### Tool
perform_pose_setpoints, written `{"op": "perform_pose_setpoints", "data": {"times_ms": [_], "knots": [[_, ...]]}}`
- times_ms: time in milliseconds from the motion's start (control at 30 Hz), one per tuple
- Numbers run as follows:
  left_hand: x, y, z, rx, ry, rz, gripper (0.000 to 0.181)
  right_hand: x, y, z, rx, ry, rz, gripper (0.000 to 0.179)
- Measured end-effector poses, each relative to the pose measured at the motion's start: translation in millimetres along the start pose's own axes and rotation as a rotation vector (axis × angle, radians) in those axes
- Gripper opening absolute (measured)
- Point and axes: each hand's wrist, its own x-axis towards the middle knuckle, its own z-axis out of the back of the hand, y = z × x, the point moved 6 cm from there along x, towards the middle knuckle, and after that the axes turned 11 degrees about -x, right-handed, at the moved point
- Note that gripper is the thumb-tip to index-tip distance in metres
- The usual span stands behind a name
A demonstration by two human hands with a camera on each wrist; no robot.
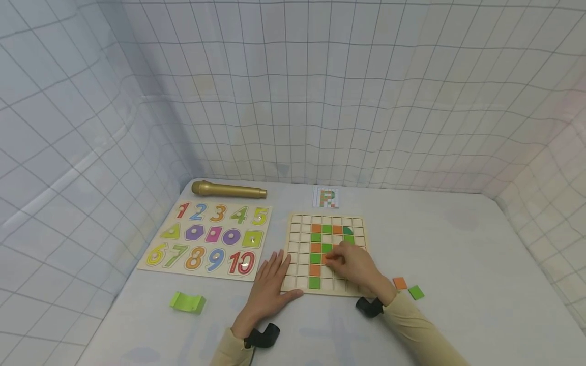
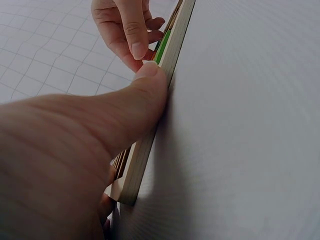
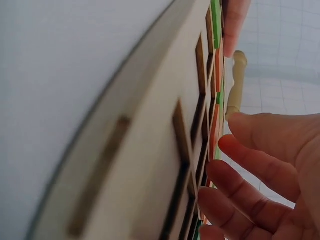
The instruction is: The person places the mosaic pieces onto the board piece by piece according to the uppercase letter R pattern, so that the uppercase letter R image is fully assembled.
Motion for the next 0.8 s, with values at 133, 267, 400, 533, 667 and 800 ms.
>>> {"op": "perform_pose_setpoints", "data": {"times_ms": [133,267,400,533,667,800], "knots": [[0.3,1.6,-0.1,0.000,0.002,0.007,0.086,-3.3,1,1,0.012,0.017,0.031,0.015],[0.4,2.4,-0.1,-0.003,-0.001,0.007,0.086,-5.7,1,2,0.019,0.014,0.053,0.017],[0.3,2.4,-0.5,-0.004,-0.001,0.007,0.086,-8.7,-1,5,0.029,-0.026,0.077,0.016],[0.4,2.6,-1.3,-0.009,0.000,0.010,0.086,-15.0,-5,13,0.043,-0.102,0.096,0.017],[0.4,2.7,-1.6,-0.015,-0.003,0.010,0.087,-24.1,-11,24,0.052,-0.205,0.109,0.021],[0.1,2.0,-1.5,-0.012,-0.006,0.003,0.087,-37.1,-21,37,0.043,-0.309,0.116,0.025]]}}
